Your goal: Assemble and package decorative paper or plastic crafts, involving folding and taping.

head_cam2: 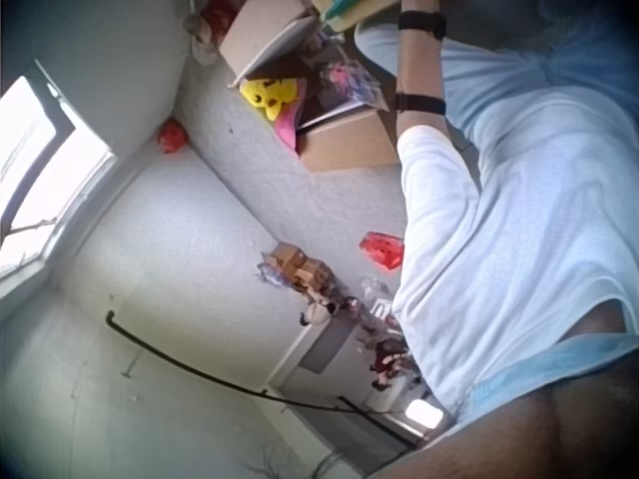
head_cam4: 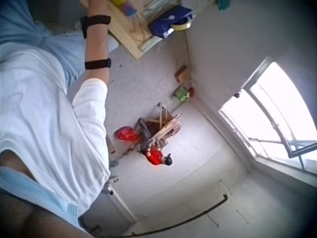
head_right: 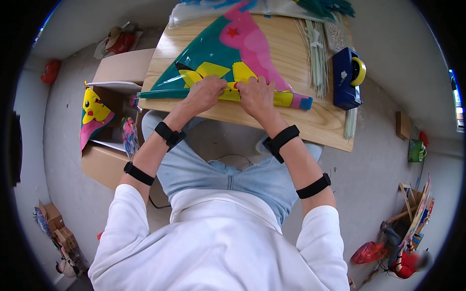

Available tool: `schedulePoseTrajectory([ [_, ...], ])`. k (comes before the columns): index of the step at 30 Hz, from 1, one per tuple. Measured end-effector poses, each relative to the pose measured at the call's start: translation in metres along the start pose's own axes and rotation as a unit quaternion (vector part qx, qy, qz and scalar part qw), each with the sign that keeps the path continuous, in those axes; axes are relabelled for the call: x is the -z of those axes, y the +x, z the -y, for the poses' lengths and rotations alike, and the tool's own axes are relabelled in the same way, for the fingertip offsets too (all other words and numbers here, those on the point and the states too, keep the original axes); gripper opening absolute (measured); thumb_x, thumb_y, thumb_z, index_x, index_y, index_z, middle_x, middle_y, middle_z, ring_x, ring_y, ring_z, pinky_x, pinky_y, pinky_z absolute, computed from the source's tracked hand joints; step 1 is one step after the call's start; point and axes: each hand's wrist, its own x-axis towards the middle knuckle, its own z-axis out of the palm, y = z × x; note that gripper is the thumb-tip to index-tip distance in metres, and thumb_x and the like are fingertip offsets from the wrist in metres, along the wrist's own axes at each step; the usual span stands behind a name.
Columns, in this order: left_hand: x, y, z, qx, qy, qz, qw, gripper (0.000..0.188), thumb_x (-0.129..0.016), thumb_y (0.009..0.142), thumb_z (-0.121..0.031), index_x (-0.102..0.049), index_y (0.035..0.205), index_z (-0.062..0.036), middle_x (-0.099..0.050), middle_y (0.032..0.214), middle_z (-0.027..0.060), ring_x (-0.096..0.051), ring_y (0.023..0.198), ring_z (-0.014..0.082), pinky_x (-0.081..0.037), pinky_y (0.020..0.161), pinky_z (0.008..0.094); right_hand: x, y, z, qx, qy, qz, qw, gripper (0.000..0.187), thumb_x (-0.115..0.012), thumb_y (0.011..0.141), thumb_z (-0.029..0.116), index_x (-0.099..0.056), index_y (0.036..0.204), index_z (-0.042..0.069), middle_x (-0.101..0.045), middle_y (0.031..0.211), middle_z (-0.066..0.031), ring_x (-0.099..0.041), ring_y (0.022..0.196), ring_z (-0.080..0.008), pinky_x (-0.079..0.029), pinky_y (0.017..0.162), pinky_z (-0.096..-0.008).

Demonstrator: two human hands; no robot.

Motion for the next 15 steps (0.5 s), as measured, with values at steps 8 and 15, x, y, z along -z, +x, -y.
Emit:
schedulePoseTrajectory([
  [8,0.005,0.011,-0.002,-0.007,0.004,-0.003,1.0,0.011,-0.059,0.091,-0.006,-0.063,0.101,-0.0069,-0.068,0.093,0.0166,-0.065,0.093,0.0383,-0.05,0.075,0.0499,0.006,0.014,-0.006,-0.011,-0.009,0.096,0.995,0.018,-0.065,0.086,0.017,-0.065,0.103,0.014,-0.065,0.089,-0.0077,-0.063,0.095,-0.0316,-0.045,0.073,-0.0547],
  [15,0.005,0.011,-0.004,0.02,-0.018,-0.004,1.0,0.01,-0.059,0.092,-0.007,-0.062,0.101,-0.0072,-0.07,0.094,0.0167,-0.066,0.092,0.0391,-0.05,0.075,0.0509,0.01,0.011,0.001,-0.025,-0.014,0.047,0.998,0.023,-0.071,0.083,0.02,-0.063,0.103,0.009,-0.057,0.107,-0.0133,-0.06,0.099,-0.0335,-0.048,0.074,-0.051],
])
